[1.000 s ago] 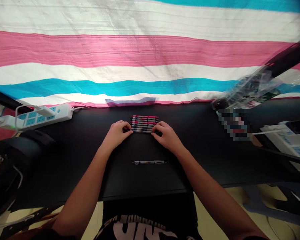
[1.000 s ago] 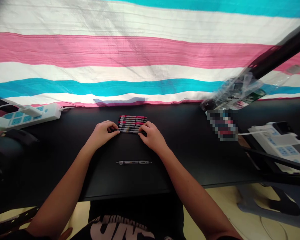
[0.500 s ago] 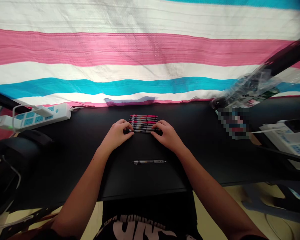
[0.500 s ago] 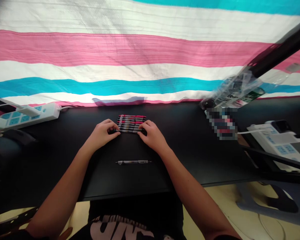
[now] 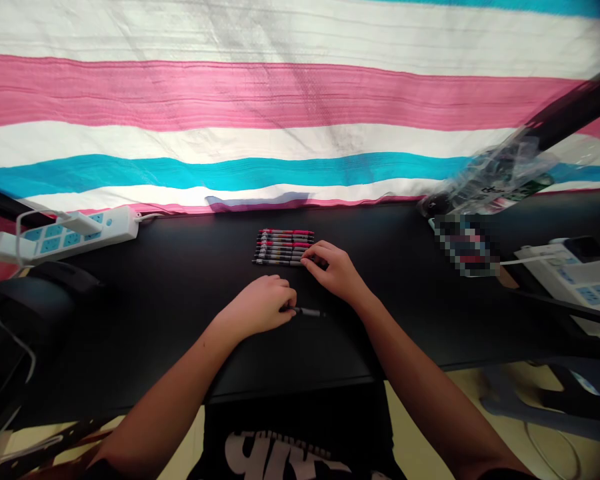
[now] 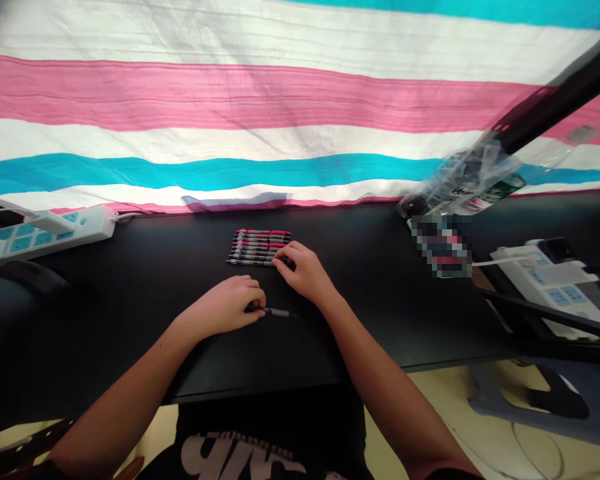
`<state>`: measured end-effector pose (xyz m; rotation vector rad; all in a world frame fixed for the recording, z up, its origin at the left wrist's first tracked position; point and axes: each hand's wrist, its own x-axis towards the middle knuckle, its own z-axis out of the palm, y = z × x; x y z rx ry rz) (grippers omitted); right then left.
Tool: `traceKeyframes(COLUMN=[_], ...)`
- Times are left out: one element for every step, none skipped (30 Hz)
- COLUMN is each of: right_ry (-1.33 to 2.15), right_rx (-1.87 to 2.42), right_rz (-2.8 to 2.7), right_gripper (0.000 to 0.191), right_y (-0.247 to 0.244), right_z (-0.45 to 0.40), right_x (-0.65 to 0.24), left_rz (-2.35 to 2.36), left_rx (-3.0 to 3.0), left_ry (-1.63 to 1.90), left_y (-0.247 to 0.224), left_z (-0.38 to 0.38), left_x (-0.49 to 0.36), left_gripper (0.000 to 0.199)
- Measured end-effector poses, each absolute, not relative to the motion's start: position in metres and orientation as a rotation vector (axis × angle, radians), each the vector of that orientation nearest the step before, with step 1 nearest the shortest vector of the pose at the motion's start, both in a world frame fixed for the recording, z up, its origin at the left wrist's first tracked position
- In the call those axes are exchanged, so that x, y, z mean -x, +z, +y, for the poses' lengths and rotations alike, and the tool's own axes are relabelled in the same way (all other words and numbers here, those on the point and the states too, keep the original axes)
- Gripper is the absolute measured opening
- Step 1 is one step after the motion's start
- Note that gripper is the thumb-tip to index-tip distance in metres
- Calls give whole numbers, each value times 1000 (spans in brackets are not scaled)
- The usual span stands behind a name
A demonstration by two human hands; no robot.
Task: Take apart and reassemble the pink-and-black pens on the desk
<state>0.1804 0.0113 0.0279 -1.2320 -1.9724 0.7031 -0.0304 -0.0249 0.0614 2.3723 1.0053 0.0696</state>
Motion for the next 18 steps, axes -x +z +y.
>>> traceKeyframes(right_ry=[724,761,820,896,980,1060,1120,1151,1156,1151,1145,1143,1147,1158,1171,1187,1204,1220], right_rx=[1230,1226,1219,1209,1202,1197,1198,1204,1214,1223,1228,1228,1225,1215,1197,1171,1140,1109], right_rz=[-1941,-1915,-1899,-1897,-1905,-1918,-1934,-1948,-1959,-1966,-1967,-1962,-1950,-1933,-1914,-1895,-1878,-1863], right_gripper=[16,19,23,28,31,35,37,39,41,41,40,37,33,27,22,17,16,17], right_y=[30,32,33,35,36,37,37,38,38,38,37,37,36,36,35,35,35,35], right_z=[11,10,9,8,7,6,5,4,4,3,3,3,3,3,3,2,2,2], right_x=[-180,-180,-180,-180,-179,-179,-179,-178,-178,-177,-177,-177,-177,-176,-175,-175,-174,-173], left_rz=[1057,1122,1187,1223,1245,1257,1253,1242,1226,1211,1201,1199,1204,1214,1225,1238,1249,1257], left_rx=[-2356,-2330,-2299,-2272,-2252,-2239,-2226,-2212,-2193,-2169,-2142,-2115,-2091,-2073,-2059,-2049,-2044,-2044], left_ry=[119,181,241,291,332,367,393,407,411,407,397,387,379,374,372,367,360,354], left_y=[61,62,63,64,64,65,66,66,66,66,66,65,65,64,64,63,63,63], left_z=[-22,-19,-16,-14,-12,-11,-10,-9,-8,-8,-8,-7,-7,-6,-6,-5,-5,-4], left_x=[35,40,44,48,51,53,54,55,55,54,54,54,54,55,55,56,57,57], left_gripper=[5,7,11,15,18,21,22,22,22,22,22,22,23,24,25,25,25,25])
